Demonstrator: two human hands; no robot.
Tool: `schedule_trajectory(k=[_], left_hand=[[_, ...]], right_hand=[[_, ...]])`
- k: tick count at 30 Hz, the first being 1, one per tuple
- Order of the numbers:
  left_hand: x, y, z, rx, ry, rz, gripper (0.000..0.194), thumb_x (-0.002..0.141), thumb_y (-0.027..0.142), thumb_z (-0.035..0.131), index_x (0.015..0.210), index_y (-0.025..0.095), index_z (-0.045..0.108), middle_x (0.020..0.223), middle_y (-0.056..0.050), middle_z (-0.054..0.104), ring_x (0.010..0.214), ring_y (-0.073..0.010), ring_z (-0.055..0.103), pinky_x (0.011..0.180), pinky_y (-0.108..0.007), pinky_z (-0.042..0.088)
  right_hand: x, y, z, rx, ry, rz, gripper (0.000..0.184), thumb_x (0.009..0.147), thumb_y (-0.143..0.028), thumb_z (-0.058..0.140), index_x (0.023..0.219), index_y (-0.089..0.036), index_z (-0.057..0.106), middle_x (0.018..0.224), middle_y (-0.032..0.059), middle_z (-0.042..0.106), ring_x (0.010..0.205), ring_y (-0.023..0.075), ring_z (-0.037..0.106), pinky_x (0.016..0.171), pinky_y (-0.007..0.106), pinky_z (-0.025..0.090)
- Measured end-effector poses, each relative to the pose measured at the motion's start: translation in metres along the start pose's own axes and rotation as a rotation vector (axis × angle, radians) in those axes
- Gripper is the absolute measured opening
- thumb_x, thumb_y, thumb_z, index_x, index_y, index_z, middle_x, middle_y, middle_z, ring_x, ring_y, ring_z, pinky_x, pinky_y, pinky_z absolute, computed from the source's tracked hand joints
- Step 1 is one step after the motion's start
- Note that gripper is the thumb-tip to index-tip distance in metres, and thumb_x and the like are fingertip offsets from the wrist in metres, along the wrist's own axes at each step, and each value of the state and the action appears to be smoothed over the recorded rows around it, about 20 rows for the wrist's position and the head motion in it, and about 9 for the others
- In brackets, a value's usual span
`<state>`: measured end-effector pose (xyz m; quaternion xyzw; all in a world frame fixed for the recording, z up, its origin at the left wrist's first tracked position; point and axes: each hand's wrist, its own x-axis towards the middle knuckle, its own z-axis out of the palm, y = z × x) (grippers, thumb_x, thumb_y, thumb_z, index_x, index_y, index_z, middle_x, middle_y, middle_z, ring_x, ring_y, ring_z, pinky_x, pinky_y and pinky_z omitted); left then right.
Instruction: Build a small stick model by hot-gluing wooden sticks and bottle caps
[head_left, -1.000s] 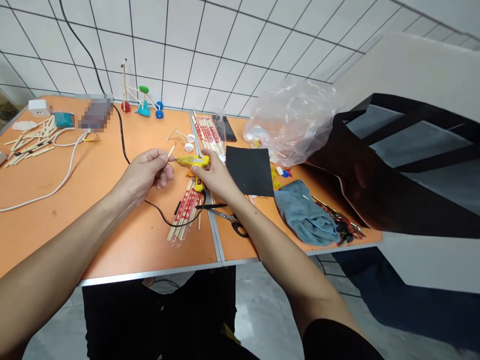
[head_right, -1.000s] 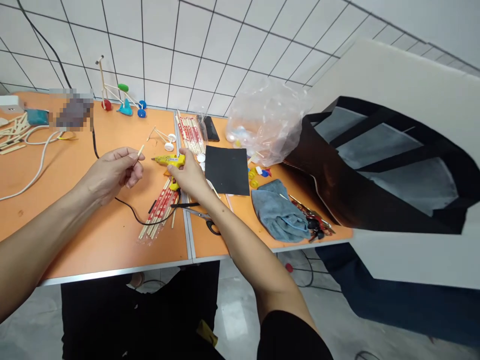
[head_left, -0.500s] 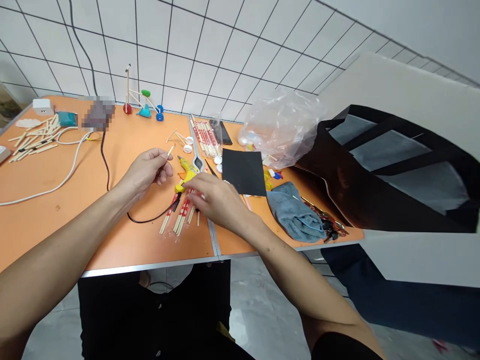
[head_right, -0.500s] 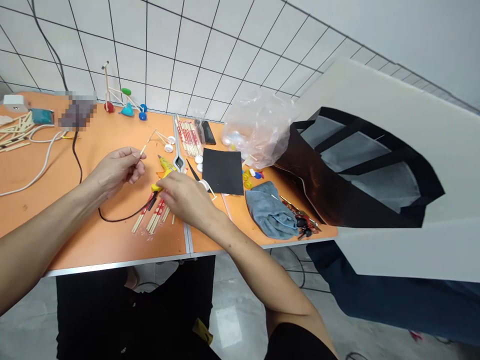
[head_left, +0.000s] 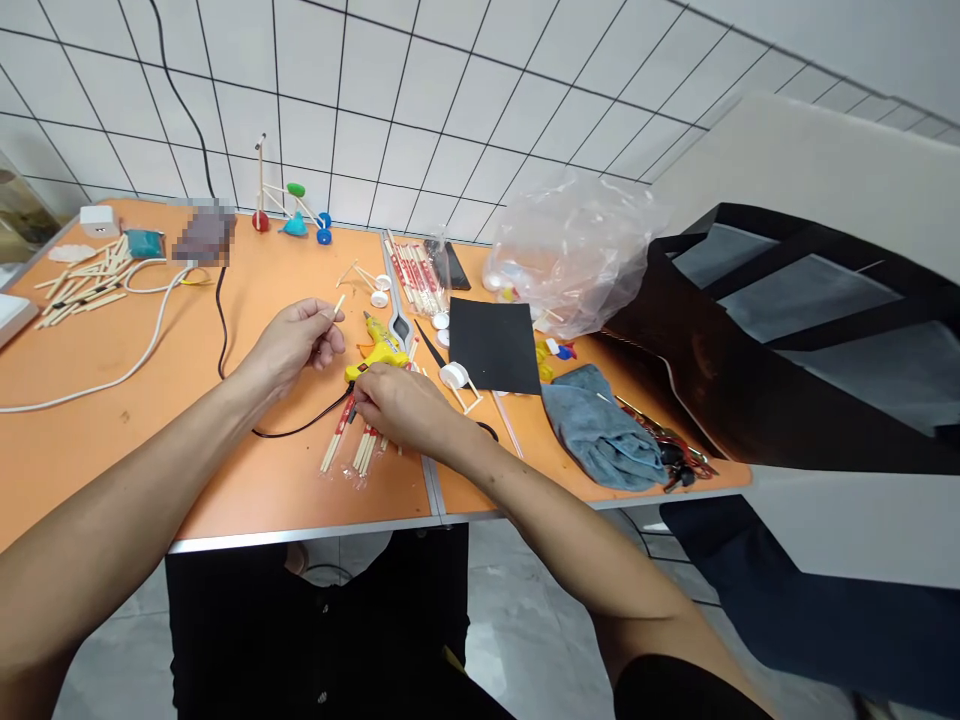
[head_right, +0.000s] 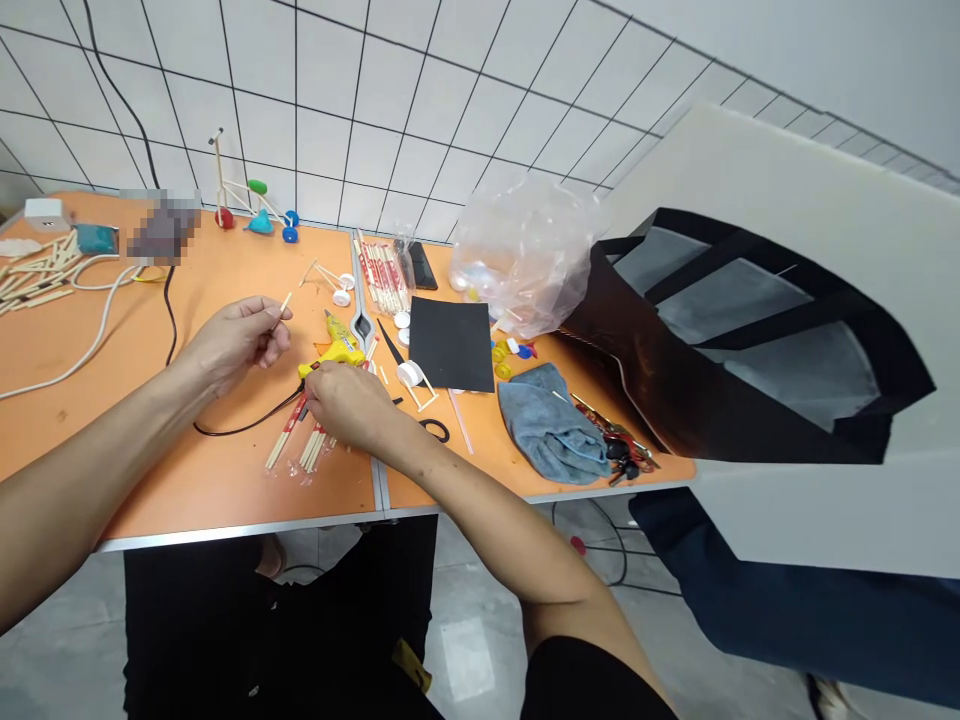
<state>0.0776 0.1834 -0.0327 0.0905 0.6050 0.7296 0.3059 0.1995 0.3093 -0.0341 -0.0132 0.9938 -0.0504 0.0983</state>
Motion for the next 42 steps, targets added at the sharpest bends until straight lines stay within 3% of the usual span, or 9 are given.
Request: schedule_trajectory(k=[5,12,20,28,36,42], left_hand=[[-0.001,0.001,0.001,-0.007,0.002,-0.010,0.021,0.095,0.011,0.055,0.077,0.017,0.063,0.051,0.002,0.064,0.034,-0.0071,0.047,0.038,-0.017,0.034],[-0.001,0.001,0.001,-0.012,-0.006,0.001,0.019,0.095,0.011,0.056,0.078,0.017,0.063,0.052,0.002,0.064,0.035,-0.0072,0.047,0.038,-0.017,0.033],[0.000,0.000,-0.001,0.005,0.005,0.008,0.019,0.093,0.009,0.055,0.077,0.018,0.062,0.052,0.002,0.065,0.035,-0.0076,0.047,0.039,-0.017,0.033],[0.002,0.000,-0.001,0.000,0.008,0.016,0.019,0.094,0.011,0.055,0.077,0.017,0.062,0.052,0.002,0.065,0.035,-0.0076,0.047,0.039,-0.017,0.034],[0.003,0.000,-0.001,0.001,0.011,0.024,0.019,0.092,0.008,0.055,0.077,0.018,0.061,0.050,0.003,0.063,0.035,-0.0076,0.047,0.039,-0.017,0.033],[0.000,0.003,0.001,-0.004,0.006,0.024,0.024,0.095,0.008,0.054,0.074,0.018,0.059,0.051,0.003,0.063,0.035,-0.0071,0.047,0.039,-0.017,0.033]], right_hand=[[0.001,0.001,0.002,-0.008,-0.008,-0.018,0.027,0.108,-0.018,0.049,0.104,-0.015,0.075,0.109,0.0133,0.078,0.096,0.0253,0.069,0.069,0.034,0.041],[-0.001,0.010,0.007,0.139,0.045,-0.053,0.017,0.100,-0.015,0.066,0.113,-0.018,0.077,0.119,0.0116,0.076,0.111,0.0247,0.068,0.081,0.031,0.045],[0.005,0.006,0.007,-0.034,0.003,-0.154,0.023,0.108,-0.015,0.051,0.102,-0.012,0.074,0.111,0.0149,0.074,0.098,0.0241,0.066,0.074,0.033,0.039],[0.005,0.007,0.011,0.061,0.012,-0.157,0.018,0.101,-0.008,0.052,0.104,-0.015,0.069,0.111,0.0124,0.074,0.093,0.0218,0.065,0.069,0.032,0.036],[0.006,-0.002,0.015,-0.049,-0.035,-0.179,0.031,0.088,-0.002,0.051,0.114,-0.014,0.063,0.112,0.0151,0.075,0.091,0.0248,0.066,0.069,0.033,0.038],[0.004,0.007,0.022,0.000,0.030,-0.206,0.028,0.090,-0.004,0.049,0.112,-0.016,0.061,0.102,0.0114,0.073,0.092,0.0240,0.064,0.072,0.033,0.039]])
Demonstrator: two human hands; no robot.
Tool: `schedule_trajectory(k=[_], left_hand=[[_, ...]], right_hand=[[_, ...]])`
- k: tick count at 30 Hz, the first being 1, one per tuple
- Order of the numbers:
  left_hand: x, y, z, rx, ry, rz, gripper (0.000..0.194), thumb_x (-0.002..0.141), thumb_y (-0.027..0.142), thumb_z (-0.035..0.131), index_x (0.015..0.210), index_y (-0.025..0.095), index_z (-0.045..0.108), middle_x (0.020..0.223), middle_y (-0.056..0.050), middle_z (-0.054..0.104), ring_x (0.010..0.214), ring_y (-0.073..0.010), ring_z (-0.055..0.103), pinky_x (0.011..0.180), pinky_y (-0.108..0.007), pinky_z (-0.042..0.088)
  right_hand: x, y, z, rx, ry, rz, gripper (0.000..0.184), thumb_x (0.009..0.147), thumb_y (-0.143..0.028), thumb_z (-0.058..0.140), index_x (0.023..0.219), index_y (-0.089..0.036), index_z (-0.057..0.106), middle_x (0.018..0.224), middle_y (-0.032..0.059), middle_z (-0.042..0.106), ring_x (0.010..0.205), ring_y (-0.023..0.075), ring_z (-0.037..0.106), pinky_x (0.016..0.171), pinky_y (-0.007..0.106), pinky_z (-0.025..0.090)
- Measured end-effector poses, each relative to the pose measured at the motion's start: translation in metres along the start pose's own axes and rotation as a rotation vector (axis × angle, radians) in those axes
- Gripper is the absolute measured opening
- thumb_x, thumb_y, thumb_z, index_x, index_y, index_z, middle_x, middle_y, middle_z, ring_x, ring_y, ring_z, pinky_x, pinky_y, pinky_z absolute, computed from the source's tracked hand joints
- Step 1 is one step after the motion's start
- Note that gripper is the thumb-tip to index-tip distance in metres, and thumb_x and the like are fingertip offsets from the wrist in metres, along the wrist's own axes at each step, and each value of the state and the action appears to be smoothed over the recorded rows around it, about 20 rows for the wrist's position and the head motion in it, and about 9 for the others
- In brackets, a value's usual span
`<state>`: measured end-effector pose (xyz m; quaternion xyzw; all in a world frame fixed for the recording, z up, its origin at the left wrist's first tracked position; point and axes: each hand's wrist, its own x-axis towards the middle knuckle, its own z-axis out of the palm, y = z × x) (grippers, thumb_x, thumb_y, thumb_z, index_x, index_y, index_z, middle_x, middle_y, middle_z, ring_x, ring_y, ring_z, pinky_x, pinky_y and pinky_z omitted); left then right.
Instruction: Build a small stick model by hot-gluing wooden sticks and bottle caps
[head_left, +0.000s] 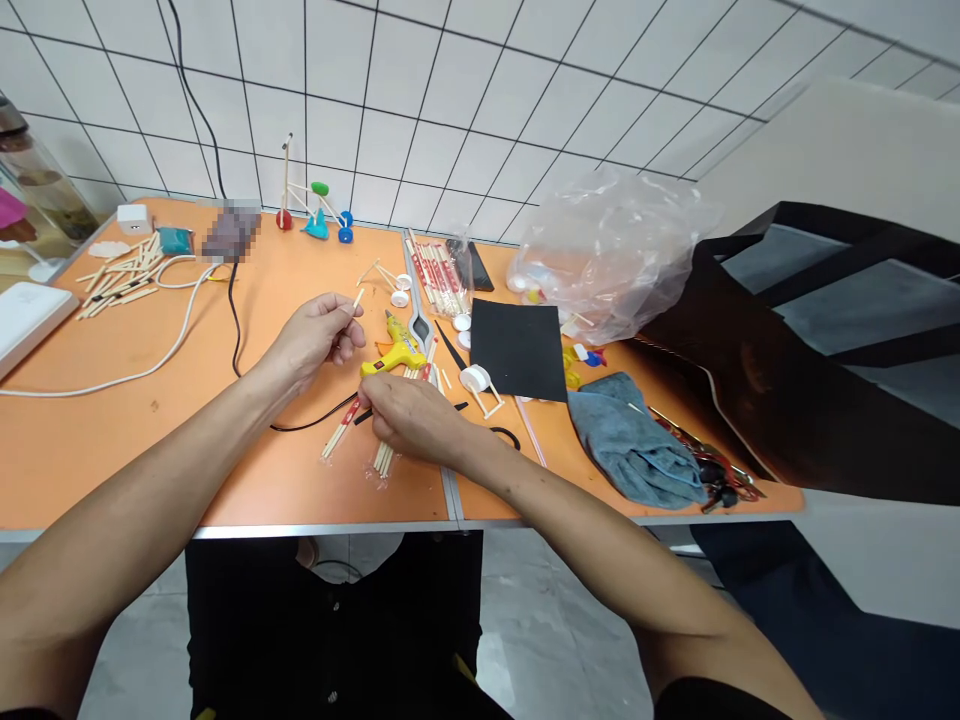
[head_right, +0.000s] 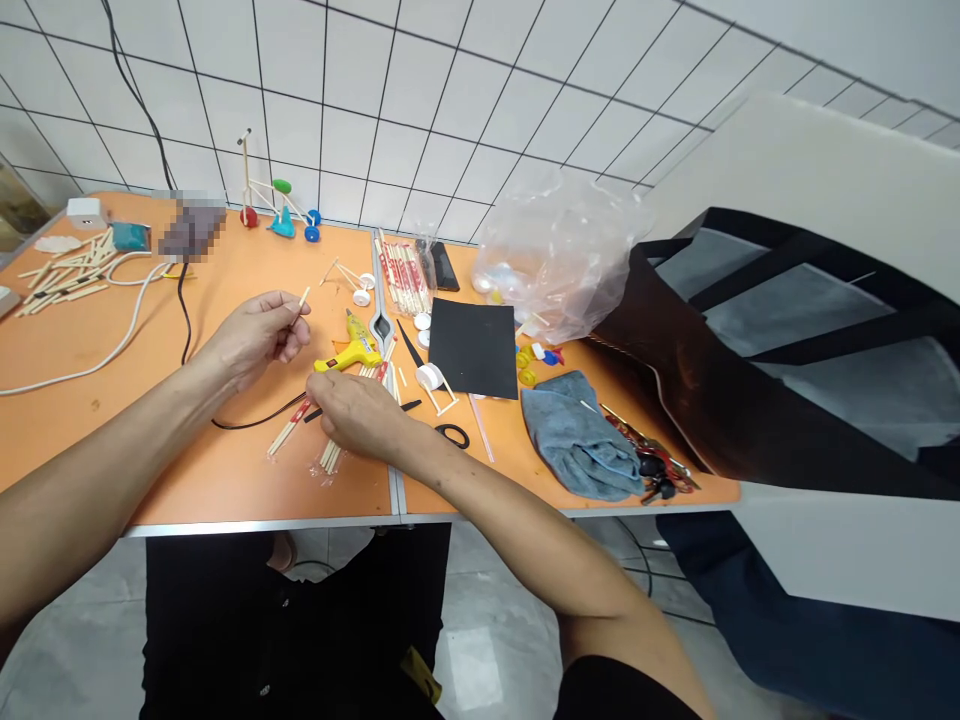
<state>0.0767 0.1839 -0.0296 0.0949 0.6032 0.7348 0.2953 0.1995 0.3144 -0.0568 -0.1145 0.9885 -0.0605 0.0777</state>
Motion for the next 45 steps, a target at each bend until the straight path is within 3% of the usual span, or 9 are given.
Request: schedule_trajectory(k=[6,11,16,22,29,35,40,45], left_hand=[[0.001,-0.001,-0.001,0.005,0.004,-0.013,0.024,0.095,0.006,0.053,0.076,0.018,0.060,0.051,0.003,0.064,0.035,-0.0069,0.047,0.038,-0.016,0.033],[0.001,-0.001,-0.001,0.002,0.003,-0.004,0.022,0.096,0.009,0.054,0.076,0.018,0.060,0.052,0.003,0.064,0.036,-0.0071,0.047,0.039,-0.017,0.033],[0.001,-0.001,-0.002,0.000,0.004,0.000,0.020,0.093,0.009,0.055,0.077,0.018,0.061,0.051,0.003,0.063,0.035,-0.0071,0.046,0.039,-0.017,0.033],[0.004,-0.006,-0.006,-0.022,-0.021,0.035,0.015,0.090,0.009,0.057,0.079,0.017,0.062,0.054,0.002,0.065,0.038,-0.0072,0.049,0.041,-0.017,0.033],[0.000,-0.011,0.000,-0.025,-0.006,0.048,0.014,0.089,0.017,0.065,0.078,0.019,0.057,0.060,0.003,0.066,0.042,-0.0069,0.050,0.043,-0.017,0.034],[-0.003,-0.012,0.004,-0.103,0.011,0.060,0.014,0.081,0.019,0.063,0.084,0.023,0.050,0.051,0.011,0.050,0.038,-0.0074,0.041,0.040,-0.017,0.026],[0.001,-0.011,0.001,-0.126,0.052,0.154,0.026,0.072,0.021,0.063,0.091,0.026,0.047,0.054,0.011,0.057,0.039,-0.0095,0.043,0.040,-0.018,0.026],[-0.001,-0.011,0.000,-0.057,-0.005,0.207,0.014,0.070,0.022,0.063,0.082,0.022,0.055,0.061,0.006,0.062,0.043,-0.0080,0.047,0.045,-0.020,0.033]], right_hand=[[0.001,0.011,-0.010,-0.086,-0.025,-0.212,0.024,0.097,-0.002,0.047,0.106,-0.017,0.063,0.103,0.0099,0.072,0.089,0.0209,0.060,0.073,0.032,0.034],[0.006,0.004,-0.014,-0.164,-0.099,-0.256,0.024,0.101,-0.004,0.044,0.113,-0.015,0.062,0.098,0.0104,0.071,0.079,0.0205,0.057,0.065,0.033,0.026],[0.005,0.008,-0.003,-0.090,-0.058,-0.267,0.024,0.092,-0.004,0.050,0.112,-0.014,0.059,0.098,0.0122,0.070,0.086,0.0228,0.059,0.067,0.033,0.031],[-0.005,0.016,0.008,0.236,0.166,-0.072,0.031,0.080,-0.002,0.046,0.103,-0.021,0.052,0.093,0.0057,0.067,0.082,0.0205,0.057,0.072,0.032,0.038],[0.005,0.018,-0.013,0.465,0.418,0.162,0.024,0.084,-0.014,0.047,0.106,-0.023,0.048,0.088,0.0008,0.059,0.070,0.0180,0.051,0.069,0.031,0.037],[0.037,0.022,-0.023,0.487,0.559,0.206,0.025,0.080,-0.016,0.046,0.103,-0.024,0.044,0.090,0.0012,0.058,0.075,0.0201,0.054,0.071,0.032,0.038],[0.042,0.022,-0.021,0.509,0.630,0.211,0.025,0.078,-0.016,0.045,0.102,-0.025,0.044,0.090,0.0008,0.059,0.077,0.0199,0.055,0.072,0.031,0.039],[0.042,0.020,-0.026,0.484,0.658,0.237,0.026,0.080,-0.016,0.046,0.104,-0.024,0.046,0.092,0.0018,0.061,0.077,0.0199,0.056,0.071,0.032,0.040]])
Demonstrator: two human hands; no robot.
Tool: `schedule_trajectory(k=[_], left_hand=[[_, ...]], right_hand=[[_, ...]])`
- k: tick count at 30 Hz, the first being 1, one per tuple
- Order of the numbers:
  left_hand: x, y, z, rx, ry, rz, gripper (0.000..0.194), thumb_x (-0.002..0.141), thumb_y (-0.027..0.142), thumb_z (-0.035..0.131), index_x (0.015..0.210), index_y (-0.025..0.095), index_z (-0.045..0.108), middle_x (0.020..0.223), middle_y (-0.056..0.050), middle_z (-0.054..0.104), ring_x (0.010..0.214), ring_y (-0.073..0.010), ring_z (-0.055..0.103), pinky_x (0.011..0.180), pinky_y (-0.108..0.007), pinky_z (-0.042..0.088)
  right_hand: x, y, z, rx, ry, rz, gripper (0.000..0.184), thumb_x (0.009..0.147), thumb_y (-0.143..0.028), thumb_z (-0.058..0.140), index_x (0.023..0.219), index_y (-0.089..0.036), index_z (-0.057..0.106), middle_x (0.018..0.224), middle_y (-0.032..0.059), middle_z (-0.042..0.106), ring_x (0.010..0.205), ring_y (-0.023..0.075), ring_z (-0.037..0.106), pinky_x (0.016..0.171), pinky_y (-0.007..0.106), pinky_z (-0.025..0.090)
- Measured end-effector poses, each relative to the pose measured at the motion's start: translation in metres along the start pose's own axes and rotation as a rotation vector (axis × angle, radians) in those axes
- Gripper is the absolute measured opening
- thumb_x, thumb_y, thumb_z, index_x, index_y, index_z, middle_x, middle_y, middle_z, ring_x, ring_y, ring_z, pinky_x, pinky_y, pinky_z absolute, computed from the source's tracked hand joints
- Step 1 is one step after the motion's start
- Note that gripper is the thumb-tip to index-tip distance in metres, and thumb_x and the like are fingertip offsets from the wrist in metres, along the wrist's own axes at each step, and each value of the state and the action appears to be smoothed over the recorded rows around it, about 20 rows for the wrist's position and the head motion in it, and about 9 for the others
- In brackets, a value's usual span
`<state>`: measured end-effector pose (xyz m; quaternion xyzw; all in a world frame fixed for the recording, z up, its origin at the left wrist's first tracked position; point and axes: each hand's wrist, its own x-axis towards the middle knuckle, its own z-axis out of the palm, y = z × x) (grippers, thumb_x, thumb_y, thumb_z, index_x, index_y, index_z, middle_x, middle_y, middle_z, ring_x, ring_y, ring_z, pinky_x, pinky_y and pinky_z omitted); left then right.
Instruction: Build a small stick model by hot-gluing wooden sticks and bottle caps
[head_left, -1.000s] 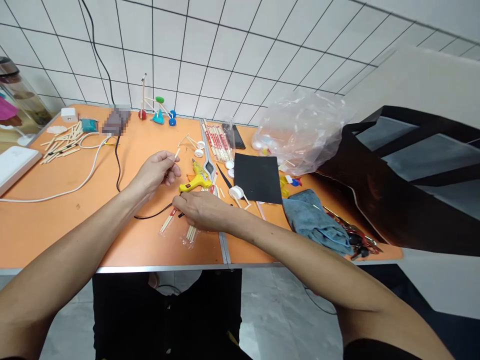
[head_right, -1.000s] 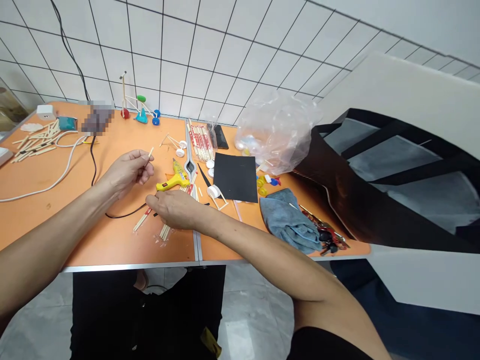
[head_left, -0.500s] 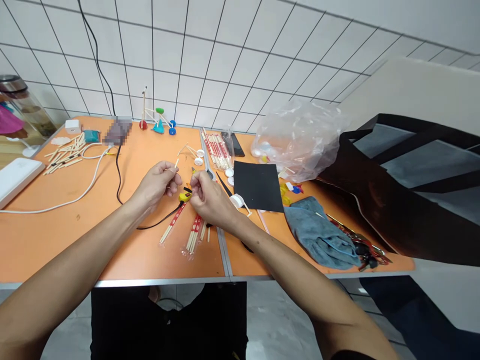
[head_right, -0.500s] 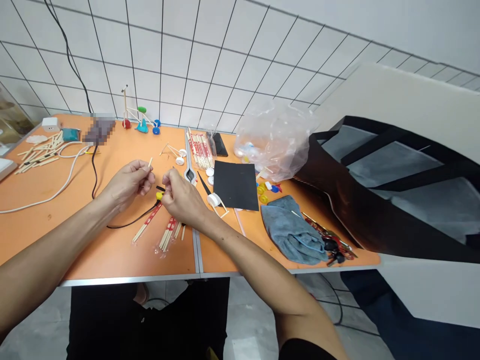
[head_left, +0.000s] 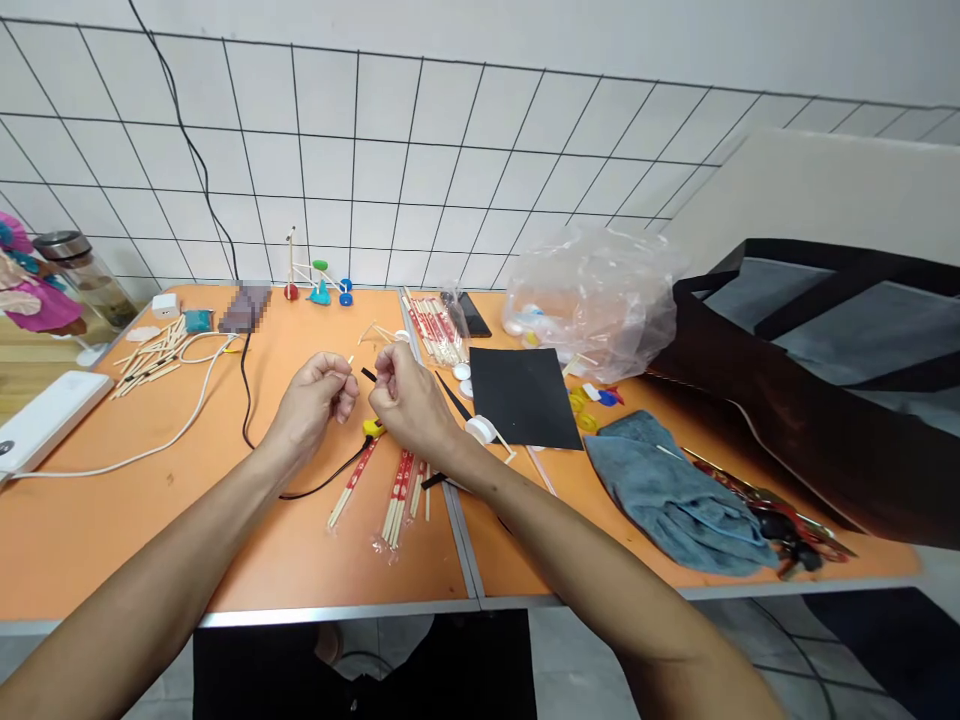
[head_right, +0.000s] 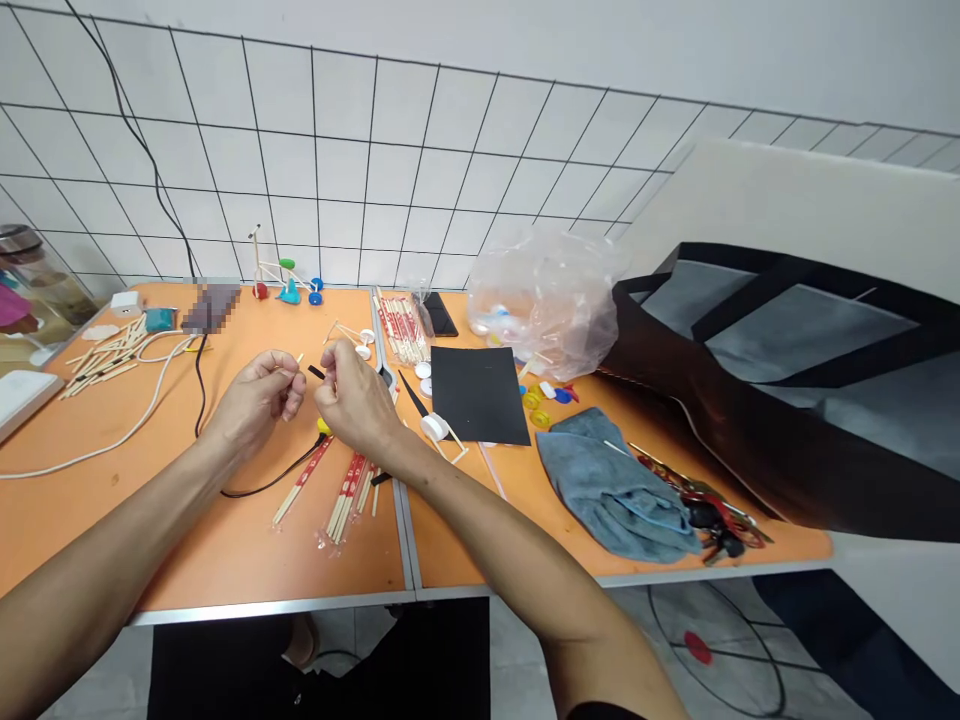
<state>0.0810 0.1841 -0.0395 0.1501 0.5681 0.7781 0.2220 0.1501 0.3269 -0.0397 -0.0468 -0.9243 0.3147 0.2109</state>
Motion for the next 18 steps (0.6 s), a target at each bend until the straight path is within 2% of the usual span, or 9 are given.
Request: schedule_trajectory(k=[5,10,15,18], left_hand=[[-0.0038,-0.0006,-0.0003,0.174,0.005,0.086,0.004,0.079,0.022,0.062,0.083,0.022,0.060,0.066,0.004,0.063,0.049,-0.0099,0.051,0.048,-0.022,0.038],[-0.0050,-0.0028,-0.0026,0.318,0.021,0.182,0.010,0.084,0.030,0.069,0.085,0.022,0.062,0.070,0.003,0.064,0.054,-0.0117,0.056,0.052,-0.024,0.043],[-0.0049,-0.0006,-0.0028,0.338,0.019,0.175,0.019,0.086,0.034,0.071,0.077,0.022,0.061,0.061,0.004,0.060,0.051,-0.0115,0.053,0.050,-0.023,0.039],[-0.0047,0.0008,-0.0028,0.311,0.016,0.173,0.021,0.086,0.035,0.073,0.075,0.022,0.061,0.059,0.004,0.059,0.050,-0.0109,0.051,0.050,-0.023,0.037]], right_hand=[[0.0035,-0.0056,-0.0001,-0.075,0.013,0.006,0.027,0.084,-0.014,0.044,0.109,-0.025,0.048,0.097,0.0035,0.062,0.080,0.0215,0.058,0.070,0.032,0.039],[0.0015,-0.0078,0.0021,-0.169,-0.006,-0.026,0.032,0.085,-0.014,0.045,0.115,-0.022,0.052,0.104,0.0078,0.065,0.085,0.0242,0.059,0.074,0.034,0.042],[-0.0014,-0.0102,0.0036,-0.241,-0.039,-0.058,0.033,0.087,-0.014,0.045,0.118,-0.021,0.054,0.109,0.0109,0.066,0.092,0.0268,0.061,0.076,0.035,0.044],[-0.0030,-0.0102,0.0030,-0.190,-0.034,-0.076,0.033,0.089,-0.014,0.045,0.120,-0.021,0.055,0.110,0.0105,0.067,0.093,0.0262,0.062,0.077,0.035,0.045]])
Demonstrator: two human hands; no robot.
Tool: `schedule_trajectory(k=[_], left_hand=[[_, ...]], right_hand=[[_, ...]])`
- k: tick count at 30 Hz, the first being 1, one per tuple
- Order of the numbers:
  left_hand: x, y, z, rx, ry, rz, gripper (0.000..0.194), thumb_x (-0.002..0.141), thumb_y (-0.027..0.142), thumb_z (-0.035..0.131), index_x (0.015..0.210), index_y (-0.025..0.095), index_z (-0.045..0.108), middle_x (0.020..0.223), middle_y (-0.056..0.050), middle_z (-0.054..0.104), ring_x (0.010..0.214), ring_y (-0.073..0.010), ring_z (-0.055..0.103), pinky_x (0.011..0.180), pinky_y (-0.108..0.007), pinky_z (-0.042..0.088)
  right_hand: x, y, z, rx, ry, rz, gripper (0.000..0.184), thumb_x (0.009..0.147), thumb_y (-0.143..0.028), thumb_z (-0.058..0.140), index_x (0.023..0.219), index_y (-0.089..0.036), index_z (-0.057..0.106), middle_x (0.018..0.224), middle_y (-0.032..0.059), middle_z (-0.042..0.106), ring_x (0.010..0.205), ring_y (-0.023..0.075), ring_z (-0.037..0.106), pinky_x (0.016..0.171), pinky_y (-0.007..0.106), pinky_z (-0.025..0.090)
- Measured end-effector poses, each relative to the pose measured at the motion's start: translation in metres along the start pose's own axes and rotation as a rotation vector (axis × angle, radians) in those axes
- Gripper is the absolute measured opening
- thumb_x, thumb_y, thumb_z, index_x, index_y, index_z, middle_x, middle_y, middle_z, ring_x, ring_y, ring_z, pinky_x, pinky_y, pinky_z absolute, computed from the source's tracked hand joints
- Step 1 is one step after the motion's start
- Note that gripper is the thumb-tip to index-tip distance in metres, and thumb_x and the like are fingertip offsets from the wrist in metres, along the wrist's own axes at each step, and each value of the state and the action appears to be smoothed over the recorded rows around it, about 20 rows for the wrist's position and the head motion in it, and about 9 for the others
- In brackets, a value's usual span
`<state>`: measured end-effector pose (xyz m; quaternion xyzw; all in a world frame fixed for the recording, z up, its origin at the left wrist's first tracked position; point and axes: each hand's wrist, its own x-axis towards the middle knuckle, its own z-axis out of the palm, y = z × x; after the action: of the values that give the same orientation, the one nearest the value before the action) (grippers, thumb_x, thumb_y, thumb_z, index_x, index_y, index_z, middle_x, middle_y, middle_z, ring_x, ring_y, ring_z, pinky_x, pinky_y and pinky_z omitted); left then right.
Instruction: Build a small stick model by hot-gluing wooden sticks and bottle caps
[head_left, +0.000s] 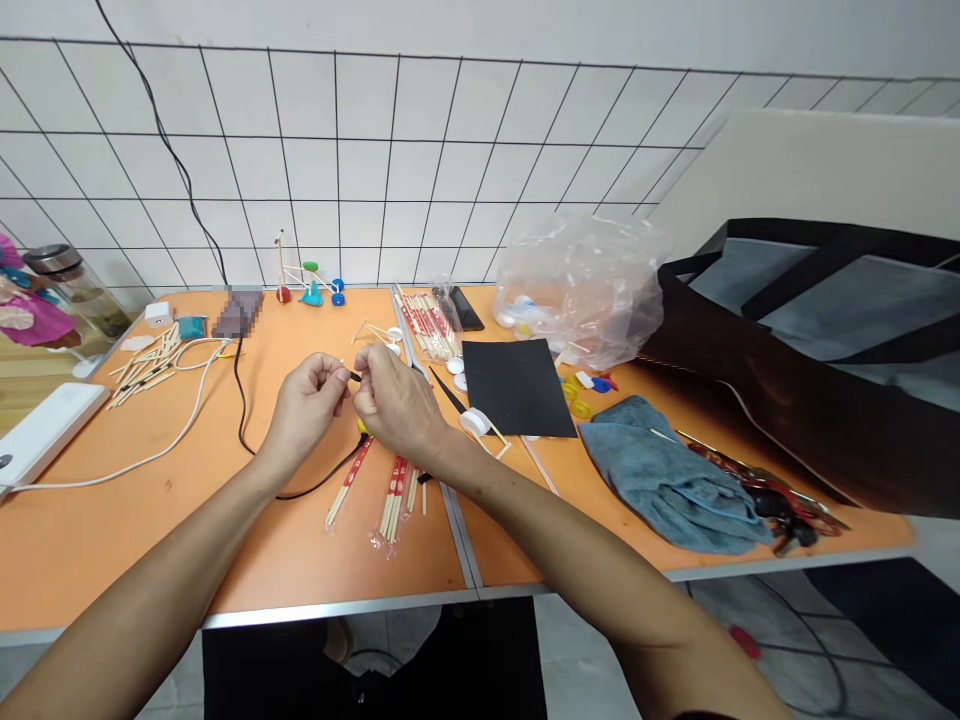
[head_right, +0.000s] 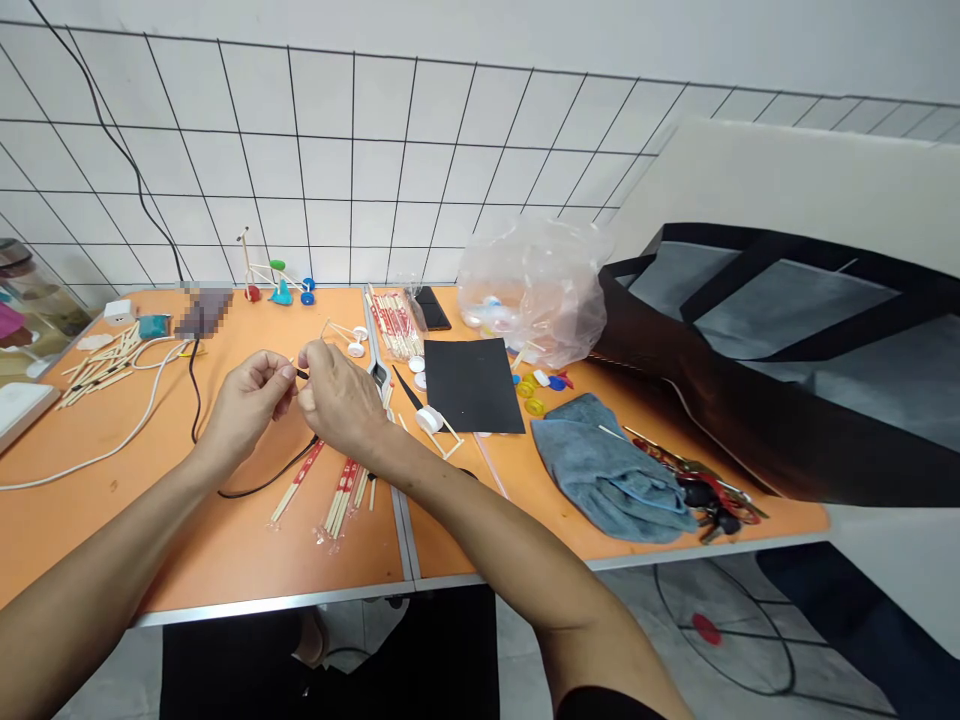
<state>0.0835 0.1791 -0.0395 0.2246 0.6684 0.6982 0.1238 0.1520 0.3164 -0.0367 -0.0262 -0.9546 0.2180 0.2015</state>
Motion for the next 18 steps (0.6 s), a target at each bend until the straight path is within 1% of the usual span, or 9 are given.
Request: schedule_trajectory(k=[4,6,8,11,15,18], left_hand=[[0.000,0.002,-0.001,-0.036,0.003,0.021,0.022,0.084,0.037,0.075,0.077,0.022,0.061,0.064,0.003,0.061,0.052,-0.0107,0.051,0.050,-0.023,0.038],[0.000,0.003,-0.002,-0.053,-0.004,0.039,0.024,0.084,0.039,0.076,0.077,0.022,0.061,0.065,0.003,0.061,0.052,-0.0106,0.051,0.050,-0.023,0.038],[0.000,0.003,-0.002,-0.058,-0.019,0.054,0.025,0.083,0.040,0.077,0.077,0.023,0.061,0.066,0.003,0.061,0.053,-0.0106,0.051,0.051,-0.023,0.039],[-0.001,0.003,-0.002,-0.059,-0.048,0.069,0.026,0.084,0.041,0.078,0.077,0.023,0.061,0.064,0.004,0.060,0.053,-0.0109,0.051,0.051,-0.023,0.039],[-0.002,0.001,-0.001,-0.062,-0.068,0.073,0.027,0.083,0.042,0.079,0.077,0.022,0.061,0.065,0.003,0.061,0.052,-0.0107,0.051,0.051,-0.024,0.039],[-0.002,0.000,0.000,-0.063,-0.084,0.058,0.027,0.082,0.041,0.080,0.078,0.022,0.061,0.065,0.003,0.061,0.053,-0.0109,0.052,0.051,-0.024,0.040]], right_hand=[[-0.002,0.003,-0.006,0.224,0.020,-0.012,0.041,0.089,-0.013,0.048,0.129,-0.020,0.055,0.112,0.0083,0.067,0.090,0.0213,0.063,0.082,0.036,0.049],[-0.003,0.004,-0.011,0.351,0.009,0.028,0.042,0.087,-0.016,0.055,0.129,-0.020,0.056,0.116,0.0081,0.067,0.088,0.0188,0.063,0.083,0.036,0.051],[-0.002,0.006,-0.015,0.475,-0.023,0.101,0.037,0.086,-0.023,0.063,0.123,-0.020,0.060,0.116,0.0072,0.067,0.086,0.0170,0.063,0.080,0.034,0.053],[0.001,0.008,-0.018,0.634,-0.074,0.175,0.028,0.087,-0.034,0.068,0.110,-0.019,0.065,0.106,0.0042,0.069,0.083,0.0156,0.062,0.076,0.032,0.054],[0.003,0.008,-0.017,0.754,-0.091,0.191,0.015,0.088,-0.034,0.066,0.091,-0.020,0.066,0.087,0.0002,0.068,0.078,0.0149,0.061,0.072,0.030,0.051],[0.003,0.008,-0.015,0.814,-0.100,0.205,0.012,0.087,-0.032,0.066,0.085,-0.020,0.064,0.080,-0.0016,0.065,0.072,0.0140,0.059,0.068,0.028,0.049]])
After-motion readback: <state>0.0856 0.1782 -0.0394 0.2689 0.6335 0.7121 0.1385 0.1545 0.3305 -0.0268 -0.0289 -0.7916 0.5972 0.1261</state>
